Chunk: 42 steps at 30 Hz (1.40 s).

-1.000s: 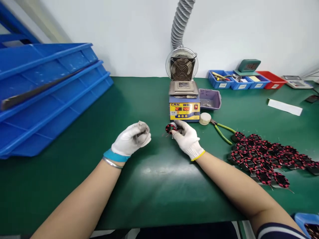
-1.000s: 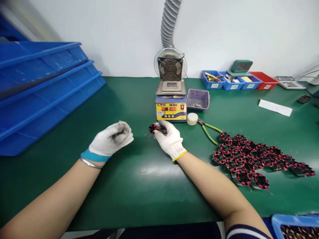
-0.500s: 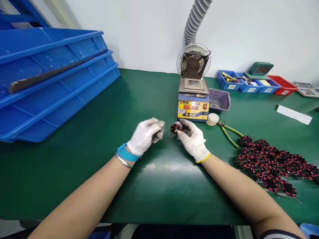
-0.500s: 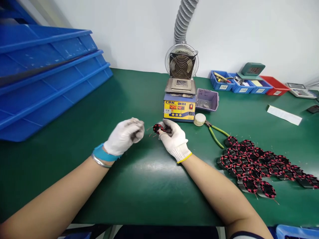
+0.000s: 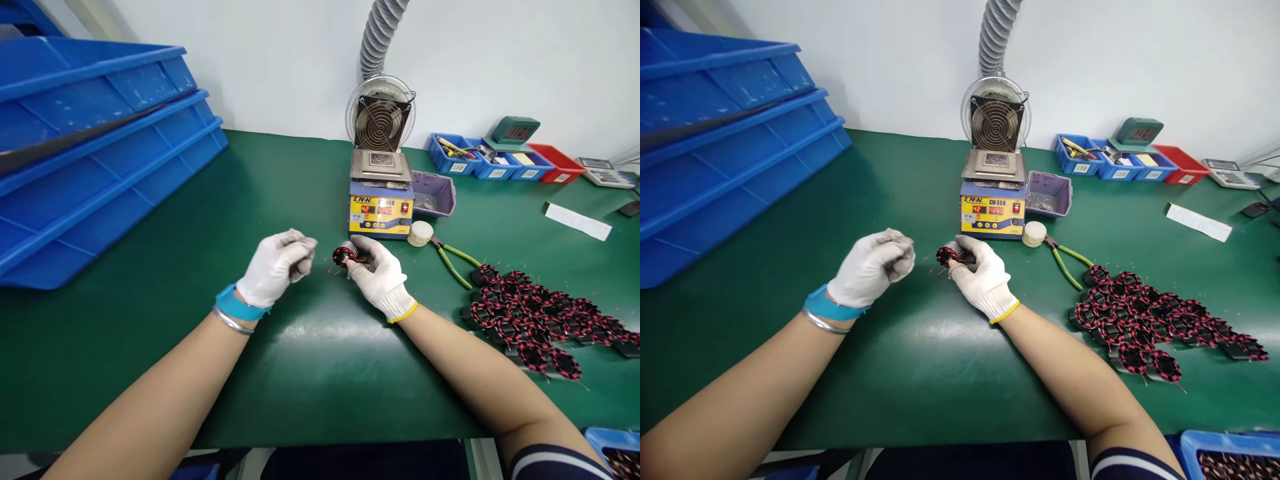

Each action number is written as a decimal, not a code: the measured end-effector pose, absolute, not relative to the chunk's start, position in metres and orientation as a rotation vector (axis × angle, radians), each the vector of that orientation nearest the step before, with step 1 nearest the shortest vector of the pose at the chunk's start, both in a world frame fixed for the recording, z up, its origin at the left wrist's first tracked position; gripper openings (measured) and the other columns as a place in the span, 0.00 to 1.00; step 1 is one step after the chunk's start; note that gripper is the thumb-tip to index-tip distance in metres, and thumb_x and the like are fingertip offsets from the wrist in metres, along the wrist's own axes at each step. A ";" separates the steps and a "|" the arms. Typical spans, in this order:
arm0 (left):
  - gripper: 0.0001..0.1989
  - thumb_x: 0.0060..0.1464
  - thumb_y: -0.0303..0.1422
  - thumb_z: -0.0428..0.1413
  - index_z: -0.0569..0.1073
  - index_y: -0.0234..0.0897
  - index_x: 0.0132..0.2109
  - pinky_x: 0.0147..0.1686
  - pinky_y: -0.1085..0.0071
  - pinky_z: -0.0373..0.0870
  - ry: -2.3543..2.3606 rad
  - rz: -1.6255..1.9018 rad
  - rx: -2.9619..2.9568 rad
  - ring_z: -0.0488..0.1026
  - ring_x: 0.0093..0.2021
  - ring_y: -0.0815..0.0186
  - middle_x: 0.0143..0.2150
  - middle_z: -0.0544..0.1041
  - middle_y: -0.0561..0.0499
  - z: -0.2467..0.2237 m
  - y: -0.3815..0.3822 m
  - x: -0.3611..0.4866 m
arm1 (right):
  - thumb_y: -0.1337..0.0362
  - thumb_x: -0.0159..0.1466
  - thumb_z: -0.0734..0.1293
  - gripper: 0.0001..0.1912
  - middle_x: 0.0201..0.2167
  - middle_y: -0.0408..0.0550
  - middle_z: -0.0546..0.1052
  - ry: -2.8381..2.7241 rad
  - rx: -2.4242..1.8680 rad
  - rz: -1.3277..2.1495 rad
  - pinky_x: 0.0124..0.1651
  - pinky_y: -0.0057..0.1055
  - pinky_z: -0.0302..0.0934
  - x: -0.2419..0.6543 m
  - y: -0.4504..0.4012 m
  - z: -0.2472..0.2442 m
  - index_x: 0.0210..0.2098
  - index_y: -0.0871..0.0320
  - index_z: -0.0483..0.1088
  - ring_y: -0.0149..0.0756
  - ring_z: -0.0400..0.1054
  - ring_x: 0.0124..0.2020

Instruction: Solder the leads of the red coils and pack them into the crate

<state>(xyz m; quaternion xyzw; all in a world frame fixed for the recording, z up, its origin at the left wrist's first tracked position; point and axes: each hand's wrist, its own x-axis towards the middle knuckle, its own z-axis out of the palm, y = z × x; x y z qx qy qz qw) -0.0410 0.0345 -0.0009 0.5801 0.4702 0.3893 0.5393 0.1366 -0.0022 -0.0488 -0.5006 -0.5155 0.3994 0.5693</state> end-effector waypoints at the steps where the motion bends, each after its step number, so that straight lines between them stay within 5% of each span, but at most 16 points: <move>1: 0.15 0.49 0.44 0.56 0.66 0.36 0.29 0.15 0.75 0.53 1.124 0.935 1.388 0.59 0.16 0.72 0.17 0.66 0.55 -0.001 0.036 -0.043 | 0.63 0.54 0.69 0.25 0.45 0.49 0.76 -1.206 -1.182 0.927 0.37 0.30 0.74 0.137 -0.002 -0.049 0.52 0.57 0.68 0.36 0.73 0.39; 6: 0.16 0.47 0.44 0.59 0.71 0.34 0.28 0.20 0.75 0.62 1.168 0.617 1.760 0.65 0.21 0.70 0.23 0.72 0.51 -0.003 0.028 -0.030 | 0.63 0.55 0.68 0.24 0.47 0.50 0.75 -1.231 -1.203 0.879 0.42 0.33 0.73 0.139 -0.001 -0.049 0.51 0.57 0.68 0.36 0.73 0.41; 9: 0.16 0.50 0.44 0.56 0.72 0.34 0.29 0.20 0.75 0.62 1.127 0.621 1.704 0.65 0.21 0.70 0.23 0.73 0.50 -0.001 0.024 -0.031 | 0.62 0.55 0.68 0.24 0.47 0.49 0.75 -1.235 -1.203 0.891 0.42 0.32 0.73 0.139 -0.001 -0.049 0.51 0.57 0.68 0.36 0.73 0.41; 14: 0.14 0.45 0.42 0.57 0.70 0.34 0.30 0.17 0.75 0.58 1.099 0.839 1.460 0.64 0.18 0.70 0.19 0.70 0.53 0.005 0.032 -0.046 | 0.62 0.54 0.69 0.24 0.44 0.49 0.76 -1.179 -1.207 0.914 0.38 0.31 0.74 0.137 0.000 -0.048 0.51 0.57 0.68 0.36 0.73 0.38; 17: 0.14 0.39 0.40 0.62 0.72 0.34 0.30 0.22 0.74 0.63 1.125 0.693 1.635 0.68 0.23 0.69 0.24 0.73 0.52 0.001 0.031 -0.037 | 0.62 0.54 0.69 0.24 0.43 0.49 0.76 -1.178 -1.200 0.899 0.39 0.32 0.74 0.137 0.000 -0.046 0.50 0.58 0.68 0.35 0.73 0.37; 20: 0.14 0.45 0.42 0.60 0.73 0.34 0.30 0.24 0.74 0.65 1.125 0.540 1.754 0.68 0.25 0.69 0.25 0.74 0.51 -0.004 0.024 -0.025 | 0.63 0.54 0.69 0.23 0.45 0.49 0.75 -1.219 -1.221 0.849 0.43 0.32 0.73 0.138 0.000 -0.047 0.50 0.58 0.69 0.35 0.73 0.40; 28: 0.12 0.49 0.39 0.57 0.72 0.33 0.34 0.20 0.75 0.62 1.156 1.035 1.550 0.65 0.20 0.71 0.22 0.72 0.52 -0.007 0.035 -0.044 | 0.61 0.55 0.68 0.24 0.46 0.49 0.75 -1.216 -1.237 0.805 0.44 0.34 0.73 0.143 -0.004 -0.037 0.51 0.56 0.68 0.37 0.73 0.41; 36: 0.19 0.49 0.46 0.58 0.74 0.32 0.36 0.31 0.70 0.67 1.127 0.844 1.674 0.70 0.29 0.66 0.30 0.76 0.48 -0.030 0.039 -0.030 | 0.61 0.59 0.65 0.24 0.49 0.49 0.73 -1.630 -1.509 0.211 0.58 0.41 0.62 0.170 0.062 0.034 0.54 0.56 0.66 0.42 0.67 0.51; 42: 0.20 0.49 0.47 0.58 0.74 0.33 0.39 0.35 0.68 0.67 1.101 0.838 1.618 0.71 0.32 0.64 0.34 0.77 0.47 -0.037 0.044 -0.031 | 0.58 0.60 0.64 0.24 0.50 0.51 0.69 -1.971 -1.897 -0.334 0.51 0.55 0.61 0.197 0.138 0.103 0.56 0.51 0.64 0.53 0.64 0.52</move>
